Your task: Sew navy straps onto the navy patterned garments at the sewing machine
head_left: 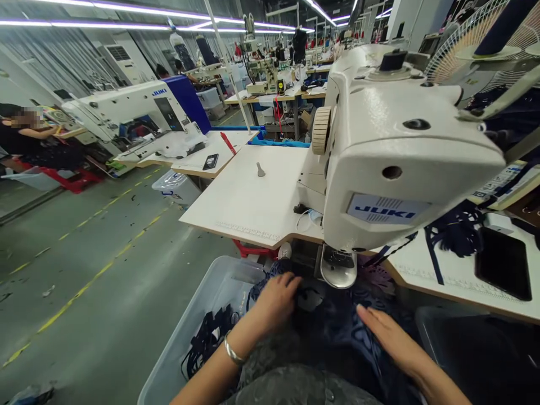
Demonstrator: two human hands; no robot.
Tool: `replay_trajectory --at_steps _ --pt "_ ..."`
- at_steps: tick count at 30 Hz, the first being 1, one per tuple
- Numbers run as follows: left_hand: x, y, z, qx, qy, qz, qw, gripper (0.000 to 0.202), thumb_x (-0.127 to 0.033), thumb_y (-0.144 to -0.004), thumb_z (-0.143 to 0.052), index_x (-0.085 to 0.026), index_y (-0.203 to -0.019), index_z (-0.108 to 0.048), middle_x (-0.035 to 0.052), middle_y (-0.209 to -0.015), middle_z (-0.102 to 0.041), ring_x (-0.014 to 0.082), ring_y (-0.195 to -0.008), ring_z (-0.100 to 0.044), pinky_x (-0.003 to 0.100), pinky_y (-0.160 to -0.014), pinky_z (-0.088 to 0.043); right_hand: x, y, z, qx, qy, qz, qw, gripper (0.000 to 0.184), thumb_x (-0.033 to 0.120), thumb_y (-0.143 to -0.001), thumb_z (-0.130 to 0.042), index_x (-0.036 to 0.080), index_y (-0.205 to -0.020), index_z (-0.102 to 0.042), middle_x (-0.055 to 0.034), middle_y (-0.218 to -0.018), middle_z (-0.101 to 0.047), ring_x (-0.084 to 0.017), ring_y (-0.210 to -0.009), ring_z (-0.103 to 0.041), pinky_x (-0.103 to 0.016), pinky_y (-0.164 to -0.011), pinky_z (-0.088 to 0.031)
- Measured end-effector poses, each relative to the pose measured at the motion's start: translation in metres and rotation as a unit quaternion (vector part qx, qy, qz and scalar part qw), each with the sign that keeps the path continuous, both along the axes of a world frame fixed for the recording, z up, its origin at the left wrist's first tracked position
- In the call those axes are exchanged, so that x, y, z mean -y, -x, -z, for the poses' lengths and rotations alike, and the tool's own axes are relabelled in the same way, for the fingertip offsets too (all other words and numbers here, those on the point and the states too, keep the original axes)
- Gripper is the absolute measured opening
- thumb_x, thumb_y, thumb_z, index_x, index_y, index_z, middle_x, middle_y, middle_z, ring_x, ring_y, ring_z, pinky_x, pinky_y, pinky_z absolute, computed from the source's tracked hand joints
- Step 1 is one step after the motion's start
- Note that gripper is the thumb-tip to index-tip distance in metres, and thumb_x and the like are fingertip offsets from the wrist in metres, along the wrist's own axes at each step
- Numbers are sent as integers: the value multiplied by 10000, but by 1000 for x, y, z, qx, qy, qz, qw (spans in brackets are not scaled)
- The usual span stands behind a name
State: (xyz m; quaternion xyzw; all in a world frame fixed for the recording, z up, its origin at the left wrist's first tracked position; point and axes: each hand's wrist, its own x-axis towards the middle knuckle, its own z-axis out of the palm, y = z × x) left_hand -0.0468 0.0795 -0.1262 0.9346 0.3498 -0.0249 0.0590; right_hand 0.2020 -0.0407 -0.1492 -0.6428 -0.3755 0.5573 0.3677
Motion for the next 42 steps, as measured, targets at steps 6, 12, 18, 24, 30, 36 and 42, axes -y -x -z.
replay_trajectory --at_steps 6,12,18,24,30,36,42 --pt "32 -53 -30 126 39 149 980 160 -284 -985 -428 -162 -993 -531 15 -795 -649 154 -726 -619 276 -765 -450 -18 6 -41 4 -86 127 988 468 624 -864 -451 210 -686 -578 -48 -703 -650 -223 -720 -603 -325 -696 -500" --pt "39 -59 -13 95 0 151 984 174 -247 -967 -416 -165 -836 -496 9 -630 -599 163 -543 -577 307 -650 -433 -21 1 -20 272 -125 -40 953 445 516 -940 -290 235 -640 -460 -31 -618 -593 -189 -584 -567 -280 -556 -450" --pt "47 -63 -11 77 -4 139 987 279 -399 -994 -416 -173 -844 -482 4 -659 -602 174 -595 -614 313 -658 -452 -26 -9 -14 368 -118 -25 922 407 494 -887 -319 194 -872 -594 -147 -837 -696 -290 -769 -678 -358 -666 -498" --pt "47 -69 -19 42 11 208 977 165 -246 -942 -450 -126 -872 -539 76 -823 -625 172 -650 -611 316 -654 -490 -20 8 -34 314 -244 -18 917 472 484 -983 -269 205 -782 -593 -60 -738 -695 -194 -704 -687 -242 -614 -527" --pt "45 -56 -42 162 94 54 981 506 -513 -865 -617 -114 -1161 -519 129 -1083 -632 266 -990 -626 404 -863 -507 -19 6 -35 487 -333 -80 804 452 429 -1003 -284 189 -1001 -668 -77 -839 -740 -210 -689 -720 -252 -523 -509" --pt "20 -43 -74 305 306 121 893 388 -490 -818 -681 -153 -996 -607 21 -902 -674 151 -840 -643 211 -732 -491 -18 8 -96 309 -322 -273 852 212 279 -982 -426 258 -950 -634 37 -772 -718 -118 -643 -689 -169 -577 -509" --pt "-3 -50 -73 333 -4 -28 943 201 -331 -972 -506 -186 -1025 -635 49 -966 -661 172 -892 -613 278 -777 -472 -38 3 -75 458 -459 -84 756 258 235 -966 -472 225 -1143 -660 -37 -868 -743 -166 -748 -708 -242 -702 -537"
